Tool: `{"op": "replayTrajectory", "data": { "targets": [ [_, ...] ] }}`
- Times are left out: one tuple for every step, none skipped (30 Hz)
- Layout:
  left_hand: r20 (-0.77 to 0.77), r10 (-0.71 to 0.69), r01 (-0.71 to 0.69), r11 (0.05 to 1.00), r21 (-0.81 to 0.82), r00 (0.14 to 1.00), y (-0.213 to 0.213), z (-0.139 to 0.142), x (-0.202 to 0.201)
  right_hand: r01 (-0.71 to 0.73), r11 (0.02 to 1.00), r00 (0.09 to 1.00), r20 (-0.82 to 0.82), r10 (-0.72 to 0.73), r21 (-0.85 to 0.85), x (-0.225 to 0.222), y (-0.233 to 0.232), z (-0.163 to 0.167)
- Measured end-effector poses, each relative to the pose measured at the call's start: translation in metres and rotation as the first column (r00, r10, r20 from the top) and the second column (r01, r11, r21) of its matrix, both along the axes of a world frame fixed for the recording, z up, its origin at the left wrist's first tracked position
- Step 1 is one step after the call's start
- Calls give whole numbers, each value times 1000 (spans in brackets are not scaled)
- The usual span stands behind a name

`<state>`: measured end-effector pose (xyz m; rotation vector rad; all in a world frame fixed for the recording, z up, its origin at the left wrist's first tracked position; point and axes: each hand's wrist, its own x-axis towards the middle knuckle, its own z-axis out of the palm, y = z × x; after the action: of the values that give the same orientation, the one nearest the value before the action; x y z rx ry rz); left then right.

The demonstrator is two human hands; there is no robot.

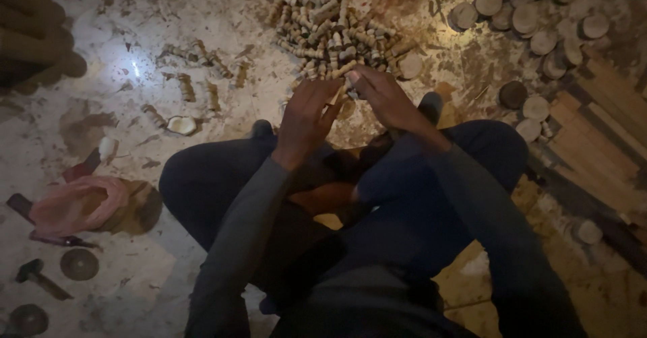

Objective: The person sits on the floor and repeatedly picks up small wooden pieces, then presses them together to form short assembled units. The person handles the pieces by hand and places the assembled units back onto the floor among other similar pieces.

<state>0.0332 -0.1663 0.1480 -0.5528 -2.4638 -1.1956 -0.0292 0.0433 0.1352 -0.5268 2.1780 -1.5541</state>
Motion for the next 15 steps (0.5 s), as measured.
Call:
{"op": "replayTrajectory", "data": {
  "targets": [
    [11, 7, -8, 1000, 1, 1000, 1, 1, 0, 4, 1000, 1000, 9, -4, -6, 0, 0, 0],
    [20, 13, -13, 1000, 3, 1000, 1, 3, 0, 11, 1000, 1000, 16, -11, -11, -1, 0, -1],
    [-15, 14, -15, 999, -30, 1000, 1, 4, 0, 16, 1000, 999, 44, -17, 22, -2, -1, -2],
    [-50, 17, -20, 998, -63, 999, 2, 6, 1, 19, 998, 997, 71, -23, 55, -3, -3, -4],
    [-85, 17, -25, 995, -97, 996, 1, 8, 2, 21, 996, 995, 99, -29, 87, -3, -5, -5],
    [-98, 20, -33, 990, -139, 995, 0, 9, 3, 17, 999, 996, 89, -21, 38, -3, -6, -6],
    [-111, 21, -40, 983, -178, 994, 0, 11, 4, 15, 1000, 997, 80, -14, -9, -2, -6, -6],
    [-122, 23, -49, 975, -216, 992, -1, 12, 5, 10, 998, 997, 72, -6, -55, 0, -7, -6],
    [-117, 25, -50, 976, -214, 993, -1, 13, 6, 8, 999, 998, 55, -6, -40, 1, -7, -6],
    [-113, 28, -52, 976, -213, 993, -2, 13, 7, 6, 1000, 999, 37, -5, -26, 3, -9, -5],
    [-109, 27, -50, 976, -211, 994, -2, 12, 6, 7, 1000, 1000, 19, -7, -10, 4, -8, -4],
    [-116, 32, -55, 979, -199, 993, -2, 12, 6, 17, 1000, 1000, 19, -17, -14, 5, -9, -2],
    [-123, 37, -60, 980, -189, 992, 0, 10, 6, 27, 999, 999, 18, -27, -21, 7, -9, -1],
    [-130, 44, -67, 982, -177, 991, 0, 9, 5, 35, 999, 999, 18, -35, -27, 7, -11, 2],
    [-114, 47, -66, 983, -172, 992, 1, 7, 4, 21, 999, 999, -26, -22, -40, 7, -11, 4]
  ]
}}
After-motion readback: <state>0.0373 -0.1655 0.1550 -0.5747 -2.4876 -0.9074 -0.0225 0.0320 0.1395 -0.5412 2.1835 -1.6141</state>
